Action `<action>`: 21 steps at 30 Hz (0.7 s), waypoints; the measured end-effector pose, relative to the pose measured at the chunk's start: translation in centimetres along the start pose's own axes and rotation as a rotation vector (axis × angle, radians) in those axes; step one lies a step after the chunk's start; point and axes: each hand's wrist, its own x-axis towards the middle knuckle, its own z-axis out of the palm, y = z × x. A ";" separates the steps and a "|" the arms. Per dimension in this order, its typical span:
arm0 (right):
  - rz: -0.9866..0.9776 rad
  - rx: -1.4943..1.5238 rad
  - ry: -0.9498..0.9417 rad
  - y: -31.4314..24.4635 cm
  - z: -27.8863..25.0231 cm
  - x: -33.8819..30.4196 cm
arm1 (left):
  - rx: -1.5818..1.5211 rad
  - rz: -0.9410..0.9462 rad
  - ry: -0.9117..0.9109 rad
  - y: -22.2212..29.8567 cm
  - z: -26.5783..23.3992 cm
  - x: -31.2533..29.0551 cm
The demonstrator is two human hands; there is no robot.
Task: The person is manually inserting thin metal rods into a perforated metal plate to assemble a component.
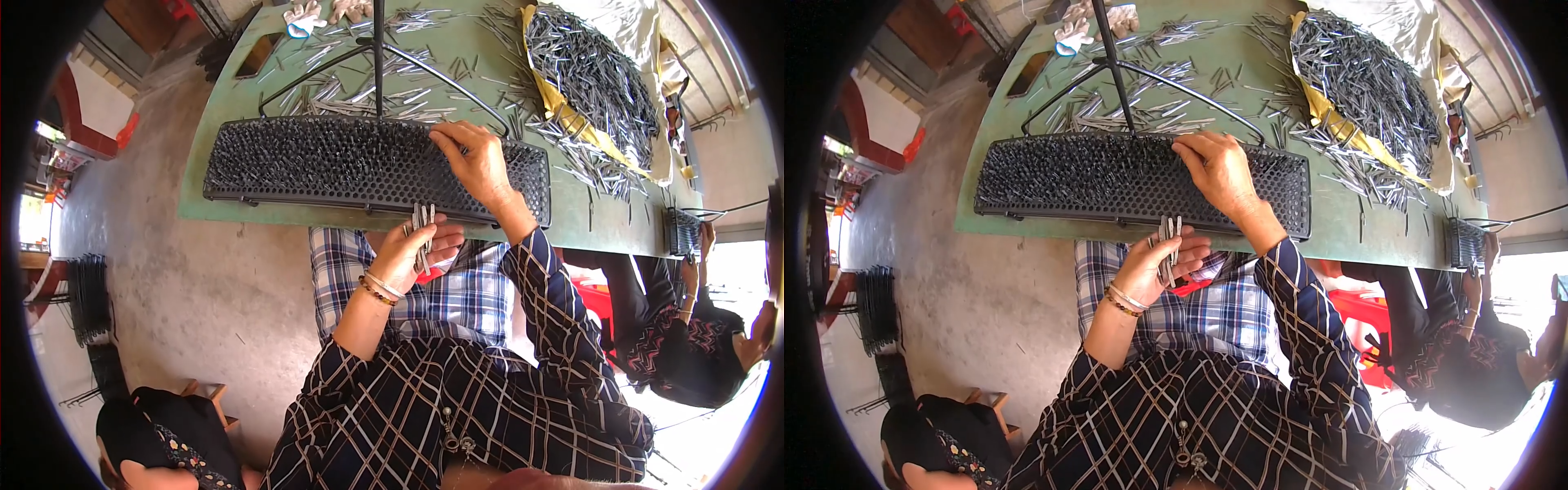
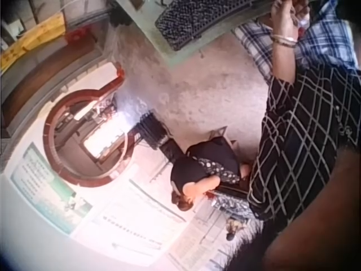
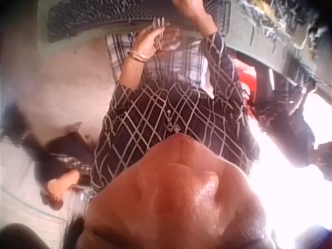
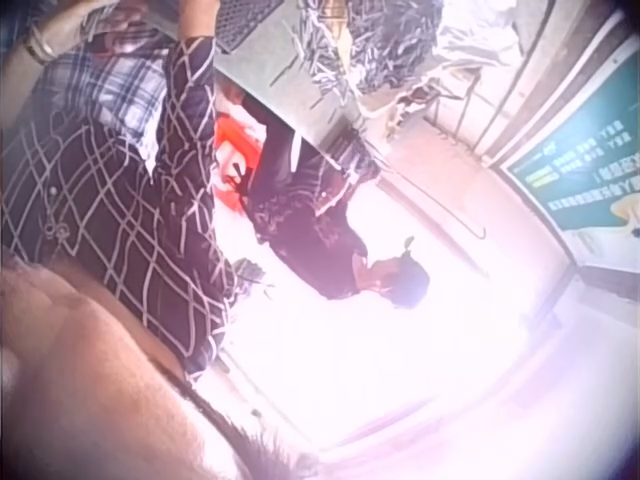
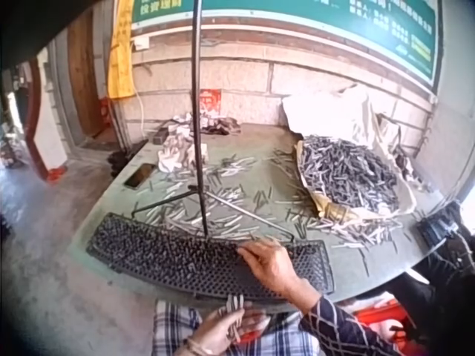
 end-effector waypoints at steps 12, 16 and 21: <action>-0.136 -0.142 -0.079 0.2 0.8 -0.8 | -0.002 -0.033 -0.026 -0.1 -0.3 0.0; -0.084 -0.080 -0.048 -0.6 0.9 0.1 | -0.023 -0.027 -0.025 -0.2 -0.4 0.1; -0.239 -0.216 -0.184 -0.2 1.2 1.1 | -0.030 -0.038 -0.025 -0.3 -0.3 0.1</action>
